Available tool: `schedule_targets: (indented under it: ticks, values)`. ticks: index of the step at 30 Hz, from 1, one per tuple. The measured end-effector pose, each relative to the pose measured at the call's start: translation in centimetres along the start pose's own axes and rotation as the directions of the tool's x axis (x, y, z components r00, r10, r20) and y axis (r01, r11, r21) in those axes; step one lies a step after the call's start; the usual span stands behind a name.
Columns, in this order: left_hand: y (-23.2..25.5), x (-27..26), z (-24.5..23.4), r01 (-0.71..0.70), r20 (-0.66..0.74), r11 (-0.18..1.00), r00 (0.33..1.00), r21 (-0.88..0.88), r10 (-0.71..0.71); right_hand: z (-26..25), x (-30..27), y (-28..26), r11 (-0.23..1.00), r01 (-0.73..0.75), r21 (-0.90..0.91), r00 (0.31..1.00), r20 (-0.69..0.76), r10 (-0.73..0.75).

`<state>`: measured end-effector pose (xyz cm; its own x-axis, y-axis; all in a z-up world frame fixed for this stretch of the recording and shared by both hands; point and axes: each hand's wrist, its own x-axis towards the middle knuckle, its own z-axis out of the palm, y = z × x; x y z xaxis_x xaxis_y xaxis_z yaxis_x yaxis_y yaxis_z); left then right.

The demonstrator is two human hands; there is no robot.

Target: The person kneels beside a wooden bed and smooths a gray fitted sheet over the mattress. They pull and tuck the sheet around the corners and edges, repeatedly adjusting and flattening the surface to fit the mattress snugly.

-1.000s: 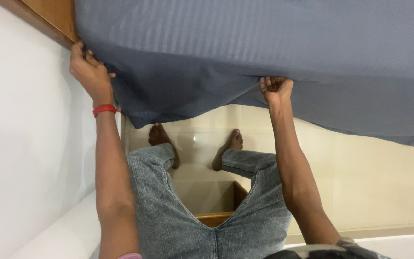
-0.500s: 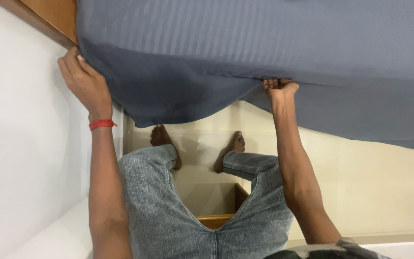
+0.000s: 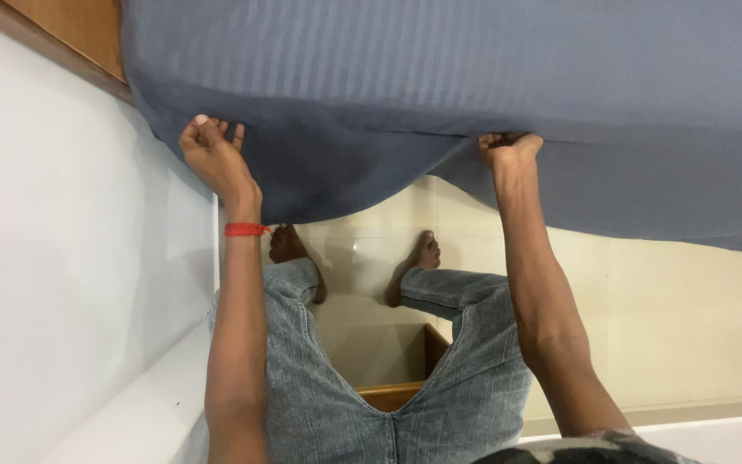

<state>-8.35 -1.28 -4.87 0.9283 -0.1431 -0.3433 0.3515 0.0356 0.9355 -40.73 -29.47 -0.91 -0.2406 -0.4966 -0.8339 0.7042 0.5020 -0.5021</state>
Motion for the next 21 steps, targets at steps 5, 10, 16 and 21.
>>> schedule_targets:
  ticks: [5,10,16,21]
  values:
    - [0.1,-0.1,1.1,0.002,0.031,0.998,1.000,-0.068,0.000,1.8,-2.4,-1.8,0.999,-0.002,0.032,1.000,0.016,0.001]
    - [-0.9,-1.2,1.5,-0.021,0.081,0.994,0.996,-0.110,0.030,-1.3,1.8,-1.2,1.000,0.017,-0.005,0.997,0.079,-0.016]
    - [-2.8,-1.0,1.3,0.163,0.142,0.961,0.981,-0.223,-0.133,-3.2,4.9,0.3,1.000,-0.012,0.011,0.992,0.129,0.011]
    - [-3.6,0.3,0.2,0.218,0.200,0.888,0.969,-0.406,-0.147,-5.6,8.8,0.7,0.989,0.096,-0.108,0.961,0.268,-0.064]
